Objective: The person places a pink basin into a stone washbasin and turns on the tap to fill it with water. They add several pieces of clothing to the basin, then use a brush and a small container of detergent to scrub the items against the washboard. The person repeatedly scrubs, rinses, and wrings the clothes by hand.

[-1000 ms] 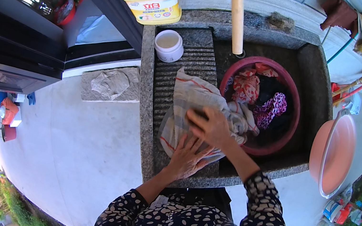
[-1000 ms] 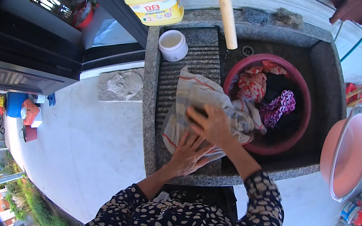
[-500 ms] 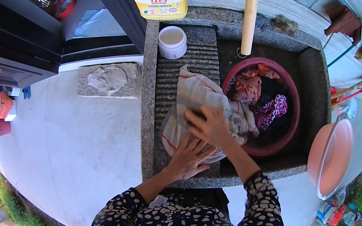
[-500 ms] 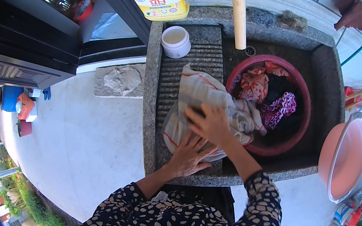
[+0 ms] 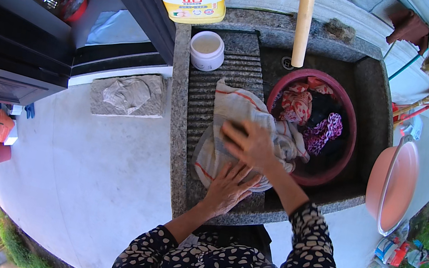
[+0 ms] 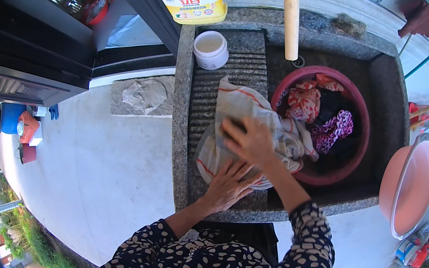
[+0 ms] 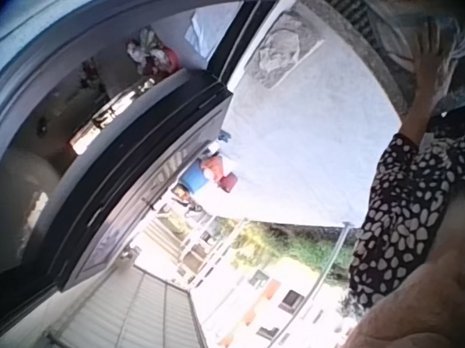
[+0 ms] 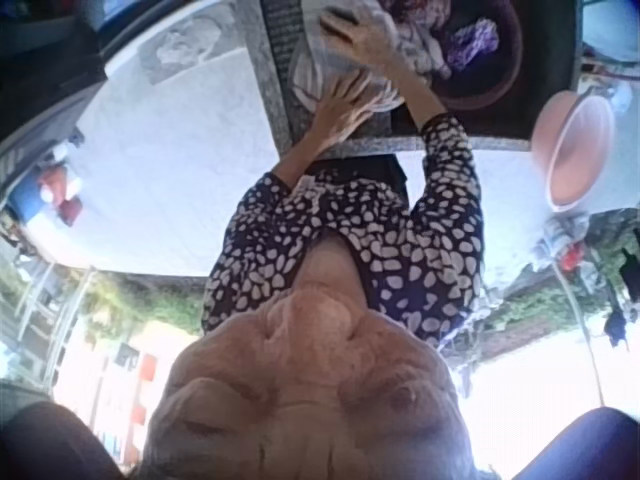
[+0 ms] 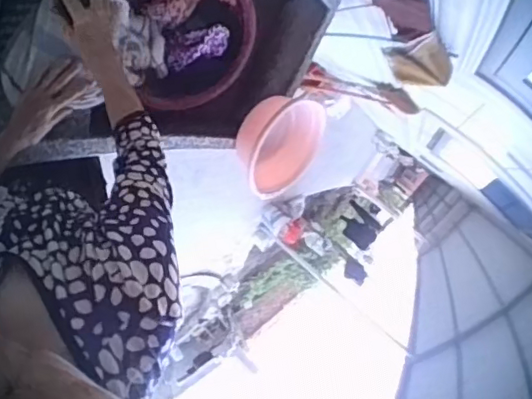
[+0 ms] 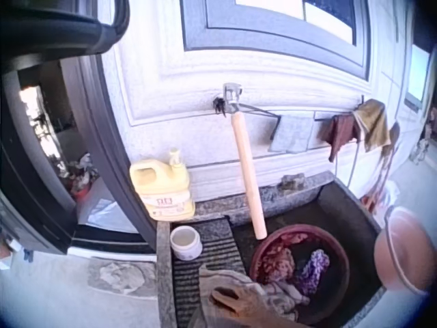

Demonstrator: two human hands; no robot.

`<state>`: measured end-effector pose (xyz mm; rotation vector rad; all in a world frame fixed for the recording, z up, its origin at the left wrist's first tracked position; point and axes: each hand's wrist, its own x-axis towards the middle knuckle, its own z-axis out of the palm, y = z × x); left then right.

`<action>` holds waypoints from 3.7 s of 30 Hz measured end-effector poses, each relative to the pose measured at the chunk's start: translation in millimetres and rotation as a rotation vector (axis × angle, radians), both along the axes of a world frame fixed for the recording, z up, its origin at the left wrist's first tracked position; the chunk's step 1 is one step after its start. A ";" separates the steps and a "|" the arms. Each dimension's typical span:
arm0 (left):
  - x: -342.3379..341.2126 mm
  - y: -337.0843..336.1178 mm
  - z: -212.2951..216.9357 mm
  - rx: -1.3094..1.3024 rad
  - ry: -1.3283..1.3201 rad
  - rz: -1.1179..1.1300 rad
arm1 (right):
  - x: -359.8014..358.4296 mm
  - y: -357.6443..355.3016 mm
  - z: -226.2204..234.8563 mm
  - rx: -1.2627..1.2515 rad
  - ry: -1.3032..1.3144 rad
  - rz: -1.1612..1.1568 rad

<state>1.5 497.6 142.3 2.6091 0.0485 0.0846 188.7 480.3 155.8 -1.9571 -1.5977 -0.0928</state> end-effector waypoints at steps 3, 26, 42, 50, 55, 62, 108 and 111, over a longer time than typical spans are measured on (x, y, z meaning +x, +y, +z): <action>-0.9 -0.3 -7.1 -0.009 -0.057 0.033 | -14.4 -4.8 -0.5 -0.054 -0.056 0.000; 13.5 -21.3 -2.5 -0.302 -0.038 -0.200 | 61.6 47.6 -24.6 -0.203 0.197 -0.456; -40.6 4.5 14.2 -0.052 0.120 -0.051 | 36.8 64.6 -28.4 -0.106 -0.008 -0.311; -44.9 6.6 18.6 -0.019 0.246 -0.021 | -52.0 2.5 -13.1 -0.133 -0.124 0.030; -43.0 4.9 19.7 -0.072 0.121 -0.025 | 19.5 53.3 -28.5 -0.200 0.034 -0.254; -47.8 10.3 32.4 -0.044 0.119 0.003 | -23.9 7.2 0.5 -0.080 0.121 0.028; -24.5 22.0 23.1 0.066 0.013 0.184 | 52.5 76.6 -42.0 0.011 0.022 -0.411; -22.4 23.7 29.6 0.178 0.151 0.272 | 35.7 45.5 -16.7 0.092 0.061 -0.322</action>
